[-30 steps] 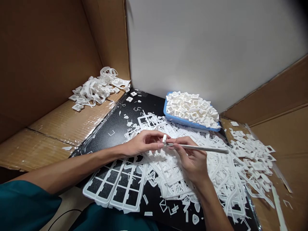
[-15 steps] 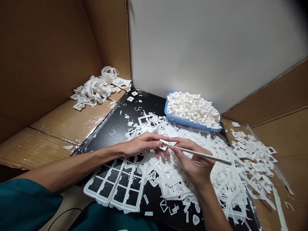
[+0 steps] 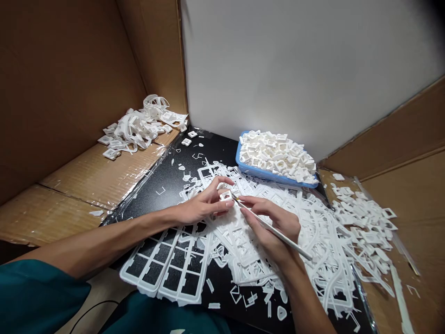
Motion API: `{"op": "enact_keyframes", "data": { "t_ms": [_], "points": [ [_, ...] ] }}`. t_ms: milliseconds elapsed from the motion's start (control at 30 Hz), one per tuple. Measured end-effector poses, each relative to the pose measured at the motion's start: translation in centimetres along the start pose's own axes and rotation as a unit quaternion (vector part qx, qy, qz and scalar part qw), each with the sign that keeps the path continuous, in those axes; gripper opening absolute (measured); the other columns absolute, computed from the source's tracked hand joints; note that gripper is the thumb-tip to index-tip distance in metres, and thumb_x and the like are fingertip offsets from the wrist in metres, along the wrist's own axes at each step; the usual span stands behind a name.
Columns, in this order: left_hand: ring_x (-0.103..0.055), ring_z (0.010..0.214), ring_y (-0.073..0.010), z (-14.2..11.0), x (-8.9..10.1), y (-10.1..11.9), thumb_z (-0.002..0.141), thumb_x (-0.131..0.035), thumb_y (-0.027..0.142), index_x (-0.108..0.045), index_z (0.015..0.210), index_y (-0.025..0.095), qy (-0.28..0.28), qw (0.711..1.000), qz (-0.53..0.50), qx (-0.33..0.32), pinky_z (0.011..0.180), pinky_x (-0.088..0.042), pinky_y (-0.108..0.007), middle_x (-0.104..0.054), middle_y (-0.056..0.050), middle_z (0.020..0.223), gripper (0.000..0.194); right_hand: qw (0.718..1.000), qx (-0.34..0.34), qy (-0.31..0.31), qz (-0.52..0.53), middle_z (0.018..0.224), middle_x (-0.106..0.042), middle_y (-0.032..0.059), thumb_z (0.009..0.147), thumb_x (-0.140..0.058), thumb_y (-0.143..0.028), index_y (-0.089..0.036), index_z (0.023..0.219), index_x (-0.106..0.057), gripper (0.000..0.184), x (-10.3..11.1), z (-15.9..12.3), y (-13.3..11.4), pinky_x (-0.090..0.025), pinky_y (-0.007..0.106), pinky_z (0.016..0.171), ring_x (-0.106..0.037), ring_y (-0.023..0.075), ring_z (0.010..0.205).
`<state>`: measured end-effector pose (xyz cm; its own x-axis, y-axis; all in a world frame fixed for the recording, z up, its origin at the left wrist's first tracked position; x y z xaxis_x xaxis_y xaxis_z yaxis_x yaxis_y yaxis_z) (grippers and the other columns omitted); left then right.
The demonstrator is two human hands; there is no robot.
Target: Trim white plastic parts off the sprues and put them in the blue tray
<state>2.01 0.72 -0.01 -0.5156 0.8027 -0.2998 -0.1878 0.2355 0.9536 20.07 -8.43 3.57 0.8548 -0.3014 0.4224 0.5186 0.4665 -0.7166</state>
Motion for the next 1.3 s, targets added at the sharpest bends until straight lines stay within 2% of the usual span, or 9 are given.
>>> {"op": "enact_keyframes", "data": {
  "t_ms": [133, 300, 433, 533, 667, 767, 933, 1100, 1300],
  "points": [
    [-0.052, 0.073, -0.0102, -0.04, 0.22, -0.49, 0.102, -0.074, 0.031, -0.047, 0.117, 0.024, 0.008, 1.0, -0.022, -0.011, 0.066, -0.04, -0.023, -0.06, 0.004, 0.092, 0.031, 0.999, -0.034, 0.017, 0.016, 0.114, -0.084, 0.0029, 0.095, -0.078, -0.017, -0.025, 0.085, -0.072, 0.014, 0.37, 0.23, 0.09, -0.065, 0.036, 0.086, -0.081, 0.0215, 0.1],
    [-0.066, 0.078, -0.0117, 0.5, 0.47, -0.27, 0.091, -0.087, 0.027, -0.063, 0.115, 0.016, 0.009, 0.999, -0.051, -0.016, 0.074, -0.052, -0.024, -0.07, -0.002, 0.093, 0.036, 0.995, -0.059, 0.053, 0.065, 0.109, -0.084, 0.0025, 0.092, -0.082, -0.016, -0.025, 0.086, -0.074, 0.013, 0.66, 0.42, 0.15, -0.066, 0.033, 0.08, -0.081, 0.0214, 0.1],
    [-0.074, 0.083, -0.0144, 0.76, 0.67, -0.19, 0.095, -0.084, 0.039, -0.073, 0.118, 0.009, -0.005, 0.992, -0.13, -0.004, 0.079, -0.056, -0.024, -0.078, -0.01, 0.096, 0.04, 0.992, -0.064, 0.062, 0.084, 0.105, -0.084, 0.0012, 0.089, -0.085, -0.015, -0.025, 0.085, -0.073, 0.016, 0.52, 0.49, -0.11, -0.065, 0.034, 0.086, -0.081, 0.0205, 0.1],
    [-0.079, 0.098, -0.0207, 0.81, 0.64, -0.22, 0.101, -0.076, 0.047, -0.075, 0.122, 0.006, -0.038, 0.981, -0.19, 0.012, 0.088, -0.059, -0.028, -0.08, -0.019, 0.111, 0.046, 0.992, -0.066, 0.062, 0.084, 0.106, -0.084, 0.0009, 0.089, -0.085, -0.015, -0.025, 0.084, -0.072, 0.017, 0.42, 0.48, -0.37, -0.065, 0.036, 0.09, -0.081, 0.0208, 0.1],
    [-0.076, 0.114, -0.024, 0.78, 0.6, -0.27, 0.104, -0.074, 0.032, -0.067, 0.143, 0.007, -0.07, 0.972, -0.222, 0.033, 0.103, -0.056, -0.033, -0.075, -0.022, 0.129, 0.047, 0.99, -0.07, 0.087, 0.084, 0.105, -0.084, 0.0012, 0.09, -0.085, -0.016, -0.025, 0.088, -0.073, 0.015, 0.58, 0.43, -0.43, -0.065, 0.04, 0.092, -0.082, 0.0228, 0.1],
    [-0.075, 0.103, -0.0189, 0.68, 0.65, -0.29, 0.107, -0.068, 0.025, -0.062, 0.149, 0.008, -0.059, 0.971, -0.226, 0.042, 0.097, -0.057, -0.03, -0.073, -0.02, 0.128, 0.046, 0.991, -0.06, 0.097, 0.067, 0.104, -0.084, 0.0019, 0.089, -0.086, -0.017, -0.025, 0.087, -0.072, 0.016, 0.71, 0.4, -0.36, -0.064, 0.042, 0.094, -0.082, 0.024, 0.101],
    [-0.068, 0.079, -0.0138, 0.5, 0.2, -0.13, 0.107, -0.067, 0.03, -0.058, 0.148, 0.012, -0.046, 0.972, -0.225, 0.044, 0.079, -0.054, -0.025, -0.07, -0.009, 0.099, 0.046, 0.998, -0.037, 0.045, 0.037, 0.112, -0.084, 0.0035, 0.091, -0.083, -0.017, -0.025, 0.084, -0.071, 0.016, 0.34, 0.27, -0.37, -0.064, 0.043, 0.096, -0.081, 0.0238, 0.102],
    [-0.069, 0.076, -0.0142, 0.62, 0.05, -0.15, 0.11, -0.062, 0.033, -0.059, 0.114, 0.014, 0.017, 0.984, -0.174, 0.022, 0.076, -0.055, -0.026, -0.07, -0.007, 0.093, 0.02, 0.998, -0.057, 0.001, 0.003, 0.116, -0.084, 0.0031, 0.096, -0.079, -0.021, -0.025, 0.085, -0.069, 0.015, -0.15, 0.18, -0.34, -0.063, 0.041, 0.099, -0.082, 0.0231, 0.104],
    [-0.071, 0.072, -0.0126, 0.76, 0.09, -0.24, 0.11, -0.061, 0.036, -0.049, 0.098, 0.019, 0.038, 0.99, -0.133, 0.02, 0.07, -0.055, -0.023, -0.073, -0.005, 0.089, 0.024, 0.996, -0.088, 0.01, 0.007, 0.115, -0.084, 0.002, 0.097, -0.077, -0.023, -0.025, 0.084, -0.068, 0.016, -0.29, 0.13, -0.1, -0.063, 0.038, 0.095, -0.082, 0.0224, 0.106]
  ]
}}
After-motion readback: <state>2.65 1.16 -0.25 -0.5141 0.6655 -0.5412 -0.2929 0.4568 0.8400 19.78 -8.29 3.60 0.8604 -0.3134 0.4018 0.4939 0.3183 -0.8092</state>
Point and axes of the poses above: each hand's wrist, its own z-axis towards the middle knuckle, its own x-axis out of the back of the hand, y = z × x, the point moved 3 cm from there along z, towards the middle knuckle
